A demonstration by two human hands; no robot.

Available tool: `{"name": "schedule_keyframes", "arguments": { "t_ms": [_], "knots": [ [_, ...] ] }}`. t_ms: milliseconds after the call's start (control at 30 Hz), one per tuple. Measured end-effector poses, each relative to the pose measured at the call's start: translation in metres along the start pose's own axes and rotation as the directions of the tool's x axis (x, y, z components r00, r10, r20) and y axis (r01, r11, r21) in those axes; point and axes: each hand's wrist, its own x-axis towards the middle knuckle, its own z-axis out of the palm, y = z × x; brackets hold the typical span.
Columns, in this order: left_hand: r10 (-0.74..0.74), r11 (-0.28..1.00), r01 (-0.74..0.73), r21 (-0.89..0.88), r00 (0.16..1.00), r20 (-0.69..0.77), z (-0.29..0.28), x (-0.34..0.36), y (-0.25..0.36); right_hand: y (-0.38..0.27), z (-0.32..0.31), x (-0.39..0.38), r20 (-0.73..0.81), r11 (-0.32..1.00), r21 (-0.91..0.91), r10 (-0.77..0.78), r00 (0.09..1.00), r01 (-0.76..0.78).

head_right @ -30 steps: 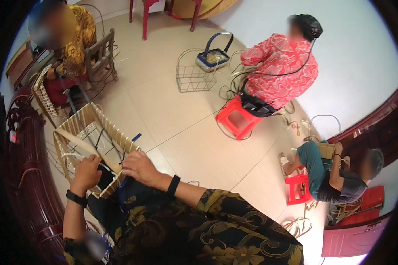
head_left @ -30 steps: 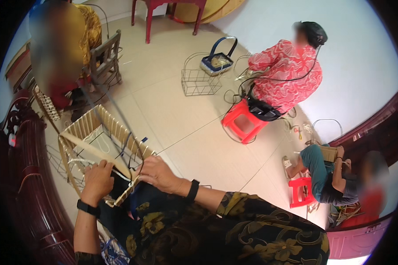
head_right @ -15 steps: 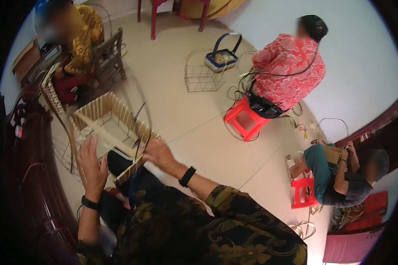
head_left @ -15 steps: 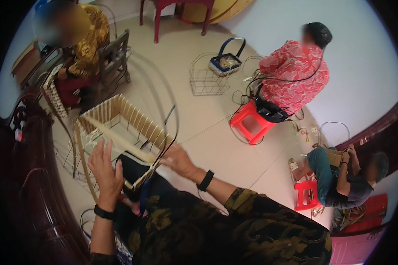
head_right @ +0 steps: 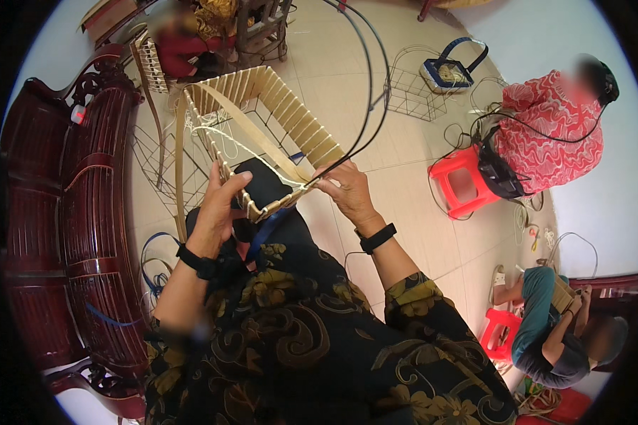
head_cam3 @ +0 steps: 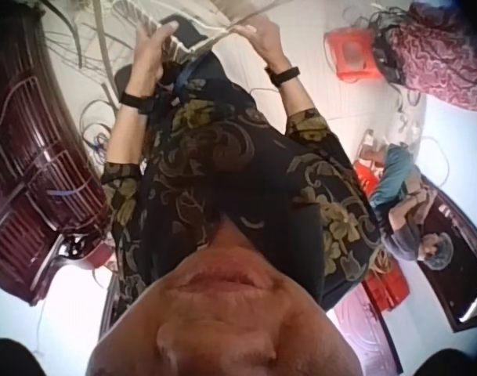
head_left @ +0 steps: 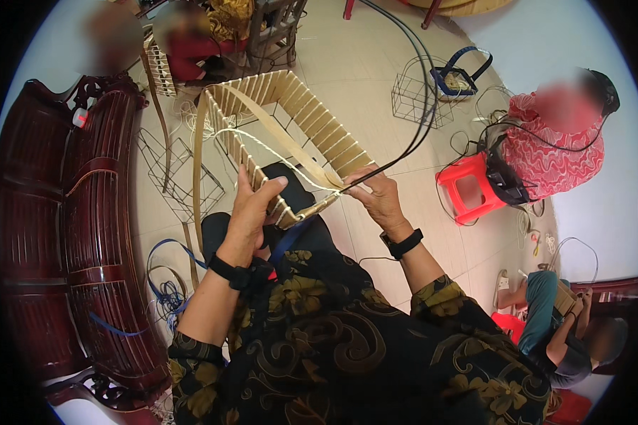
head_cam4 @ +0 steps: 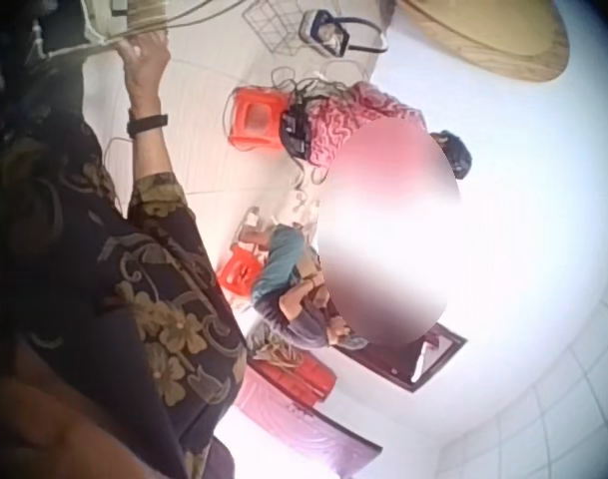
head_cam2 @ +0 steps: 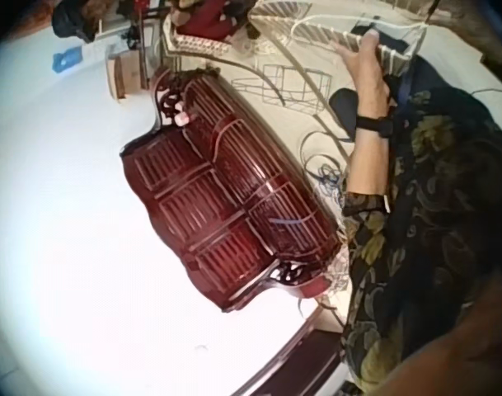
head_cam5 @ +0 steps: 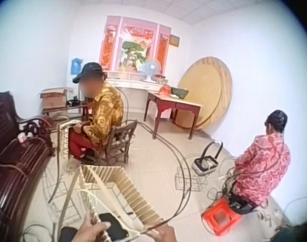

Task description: The person weaves a flat strip of material around a wire basket frame, securing it with a white cord. They repeatedly wrap the strip around the frame and tie it off to build up the basket's structure.

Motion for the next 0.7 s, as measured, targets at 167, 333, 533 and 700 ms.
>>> {"name": "schedule_keyframes", "arguments": {
  "t_ms": [167, 333, 533, 700],
  "knots": [
    [0.040, 0.998, -0.040, -0.040, 0.999, 0.006, 0.008, 0.008, 0.002, 0.001, -0.004, -0.002, -0.026, 0.999, -0.015, 0.049, 0.998, -0.049],
    [0.089, 0.992, -0.088, -0.088, 0.996, 0.011, 0.010, 0.017, -0.007, 0.001, -0.004, 0.002, -0.049, 0.998, -0.013, 0.054, 0.997, -0.054],
    [0.172, 0.978, -0.170, -0.123, 0.985, 0.006, 0.023, 0.028, 0.000, 0.009, -0.015, 0.018, -0.052, 0.999, -0.013, 0.044, 0.998, -0.045],
    [0.209, 0.973, -0.204, -0.109, 0.978, 0.030, 0.023, 0.045, -0.017, 0.016, -0.018, 0.017, -0.065, 0.998, -0.021, 0.065, 0.996, -0.066]
  ]
}}
